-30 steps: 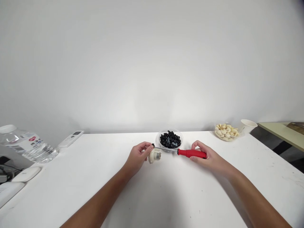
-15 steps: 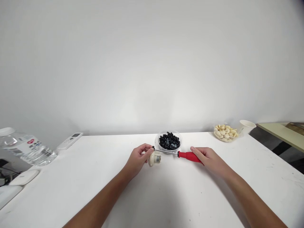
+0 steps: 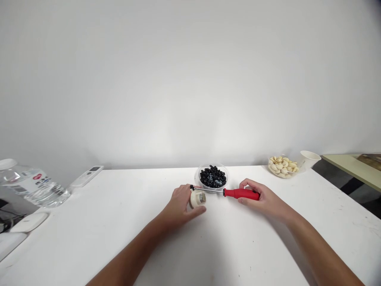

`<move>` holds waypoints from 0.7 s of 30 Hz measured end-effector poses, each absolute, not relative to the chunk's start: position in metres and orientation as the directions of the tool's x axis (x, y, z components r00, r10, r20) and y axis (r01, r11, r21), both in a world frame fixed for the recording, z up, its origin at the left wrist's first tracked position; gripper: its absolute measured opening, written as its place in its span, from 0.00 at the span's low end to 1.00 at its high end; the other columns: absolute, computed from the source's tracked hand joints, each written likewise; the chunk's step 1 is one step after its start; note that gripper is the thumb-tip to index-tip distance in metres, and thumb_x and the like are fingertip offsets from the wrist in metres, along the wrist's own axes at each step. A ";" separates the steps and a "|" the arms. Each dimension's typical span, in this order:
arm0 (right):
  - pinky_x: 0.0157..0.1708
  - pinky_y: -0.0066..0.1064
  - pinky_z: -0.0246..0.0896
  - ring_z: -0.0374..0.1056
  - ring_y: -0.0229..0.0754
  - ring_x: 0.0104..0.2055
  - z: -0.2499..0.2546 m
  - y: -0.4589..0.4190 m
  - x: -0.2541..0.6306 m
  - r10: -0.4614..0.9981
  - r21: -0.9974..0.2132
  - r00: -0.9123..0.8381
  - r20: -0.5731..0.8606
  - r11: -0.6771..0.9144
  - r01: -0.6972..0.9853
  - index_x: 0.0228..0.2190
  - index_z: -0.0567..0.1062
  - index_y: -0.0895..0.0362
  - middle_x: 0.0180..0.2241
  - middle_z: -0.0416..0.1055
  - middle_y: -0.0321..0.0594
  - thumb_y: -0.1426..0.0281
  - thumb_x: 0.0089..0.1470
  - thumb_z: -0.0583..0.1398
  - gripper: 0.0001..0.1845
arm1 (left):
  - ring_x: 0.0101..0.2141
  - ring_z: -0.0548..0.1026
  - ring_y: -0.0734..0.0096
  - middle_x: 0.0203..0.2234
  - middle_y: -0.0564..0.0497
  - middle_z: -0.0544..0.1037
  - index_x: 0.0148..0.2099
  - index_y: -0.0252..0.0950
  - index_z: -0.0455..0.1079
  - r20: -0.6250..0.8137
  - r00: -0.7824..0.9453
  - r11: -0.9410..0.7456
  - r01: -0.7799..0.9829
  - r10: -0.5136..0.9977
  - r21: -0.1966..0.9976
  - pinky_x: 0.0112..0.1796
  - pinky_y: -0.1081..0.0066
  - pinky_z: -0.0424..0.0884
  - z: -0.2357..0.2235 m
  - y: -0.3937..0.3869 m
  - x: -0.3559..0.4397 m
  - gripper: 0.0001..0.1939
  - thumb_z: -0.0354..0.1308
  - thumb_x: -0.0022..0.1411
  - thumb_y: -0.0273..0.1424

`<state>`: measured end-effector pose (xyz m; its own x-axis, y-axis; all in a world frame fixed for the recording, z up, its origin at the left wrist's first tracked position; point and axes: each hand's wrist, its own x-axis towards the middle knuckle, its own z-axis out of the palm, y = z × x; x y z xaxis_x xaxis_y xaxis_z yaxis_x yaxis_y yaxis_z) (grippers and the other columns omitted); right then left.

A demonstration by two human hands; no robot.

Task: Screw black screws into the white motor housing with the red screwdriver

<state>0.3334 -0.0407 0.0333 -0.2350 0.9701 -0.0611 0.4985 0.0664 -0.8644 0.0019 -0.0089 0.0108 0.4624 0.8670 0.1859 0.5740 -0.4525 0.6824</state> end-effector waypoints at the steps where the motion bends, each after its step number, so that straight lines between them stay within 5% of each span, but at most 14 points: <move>1: 0.28 0.29 0.51 0.56 0.39 0.29 0.035 -0.041 0.332 0.973 -0.861 -0.226 -0.053 0.071 0.504 0.40 0.71 0.52 0.29 0.63 0.34 0.53 0.59 0.65 0.18 | 0.46 0.68 0.53 0.43 0.46 0.73 0.46 0.39 0.72 0.173 0.468 -0.453 0.593 0.867 0.666 0.51 0.59 0.61 0.010 -0.010 0.002 0.19 0.66 0.59 0.46; 6: 0.30 0.31 0.51 0.57 0.40 0.29 0.039 -0.044 0.328 0.985 -0.861 -0.167 0.047 0.125 0.493 0.37 0.73 0.52 0.30 0.64 0.35 0.55 0.55 0.66 0.16 | 0.47 0.67 0.50 0.44 0.45 0.72 0.49 0.39 0.70 0.131 0.445 -0.412 0.623 0.886 0.665 0.49 0.58 0.63 0.005 -0.010 0.002 0.16 0.62 0.58 0.35; 10: 0.29 0.32 0.52 0.57 0.41 0.29 0.039 -0.047 0.327 0.985 -0.861 -0.140 0.102 0.158 0.484 0.38 0.73 0.51 0.30 0.65 0.35 0.54 0.54 0.67 0.16 | 0.42 0.69 0.57 0.41 0.48 0.73 0.56 0.41 0.67 0.157 0.398 -0.372 0.552 0.904 0.746 0.43 0.64 0.65 0.005 -0.010 0.003 0.27 0.57 0.53 0.24; 14: 0.29 0.33 0.53 0.58 0.42 0.29 0.036 -0.048 0.325 0.984 -0.852 -0.124 0.128 0.173 0.494 0.40 0.74 0.50 0.30 0.67 0.37 0.50 0.54 0.66 0.19 | 0.30 0.65 0.70 0.36 0.52 0.71 0.59 0.41 0.64 0.136 0.373 -0.286 0.384 0.918 0.878 0.33 0.71 0.63 0.007 -0.012 0.004 0.30 0.54 0.53 0.22; 21: 0.28 0.33 0.52 0.59 0.43 0.29 0.032 -0.046 0.326 0.984 -0.848 -0.155 0.085 0.153 0.508 0.35 0.75 0.52 0.29 0.68 0.38 0.46 0.57 0.63 0.22 | 0.28 0.60 0.76 0.33 0.54 0.66 0.53 0.39 0.62 0.043 0.413 -0.111 0.143 0.910 0.983 0.29 0.75 0.57 0.007 -0.012 0.005 0.24 0.55 0.53 0.22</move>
<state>0.3255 -0.0465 0.0323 -0.1545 0.9843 0.0849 0.5081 0.1529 -0.8476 0.0047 -0.0120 0.0068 0.4130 0.9097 0.0426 0.1432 -0.1111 0.9834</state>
